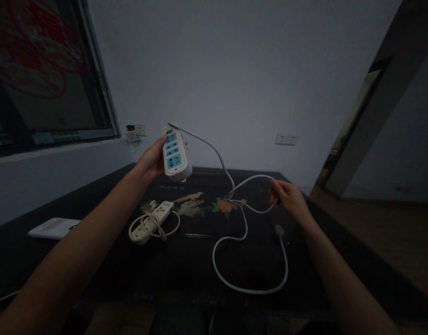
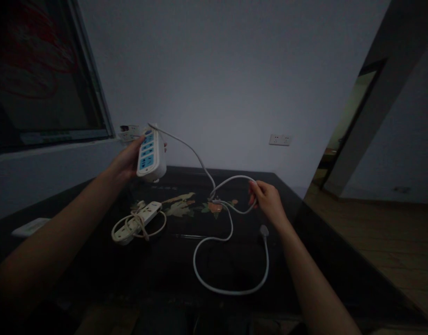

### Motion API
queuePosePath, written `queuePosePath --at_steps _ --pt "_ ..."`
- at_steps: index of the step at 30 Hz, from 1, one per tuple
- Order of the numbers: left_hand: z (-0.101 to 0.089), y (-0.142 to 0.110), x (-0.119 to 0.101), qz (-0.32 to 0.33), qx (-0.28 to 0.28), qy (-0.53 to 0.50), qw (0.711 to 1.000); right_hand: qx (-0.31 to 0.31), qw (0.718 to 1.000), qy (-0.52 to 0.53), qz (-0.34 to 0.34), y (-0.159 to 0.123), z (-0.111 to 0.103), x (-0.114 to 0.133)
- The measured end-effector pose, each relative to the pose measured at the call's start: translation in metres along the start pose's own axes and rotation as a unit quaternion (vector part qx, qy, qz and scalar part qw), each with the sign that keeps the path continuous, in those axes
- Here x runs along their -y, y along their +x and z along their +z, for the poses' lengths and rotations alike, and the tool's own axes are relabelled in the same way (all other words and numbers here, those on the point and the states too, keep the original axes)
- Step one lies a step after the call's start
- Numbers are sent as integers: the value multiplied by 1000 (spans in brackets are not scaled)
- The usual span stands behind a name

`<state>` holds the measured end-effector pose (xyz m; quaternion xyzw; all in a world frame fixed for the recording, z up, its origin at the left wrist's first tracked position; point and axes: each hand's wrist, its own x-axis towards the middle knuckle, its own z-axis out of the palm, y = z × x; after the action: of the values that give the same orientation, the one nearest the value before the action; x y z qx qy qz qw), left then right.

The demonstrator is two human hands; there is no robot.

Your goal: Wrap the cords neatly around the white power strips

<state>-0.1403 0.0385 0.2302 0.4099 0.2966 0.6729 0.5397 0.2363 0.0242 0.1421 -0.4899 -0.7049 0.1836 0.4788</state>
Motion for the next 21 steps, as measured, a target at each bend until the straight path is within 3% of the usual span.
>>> queuePosePath --at_steps 8,14,17,21 --pt "-8 -3 10 -25 -2 1 1000 15 995 94 3 -5 0 17" --pt "-5 -10 22 -72 1 32 997 34 996 77 -30 -3 -4 28" --pt "-12 -16 46 -112 2 78 991 25 996 52 -67 -3 -4 33" --pt "-31 -33 101 -156 66 95 981 -19 996 18 -89 -6 0 36"
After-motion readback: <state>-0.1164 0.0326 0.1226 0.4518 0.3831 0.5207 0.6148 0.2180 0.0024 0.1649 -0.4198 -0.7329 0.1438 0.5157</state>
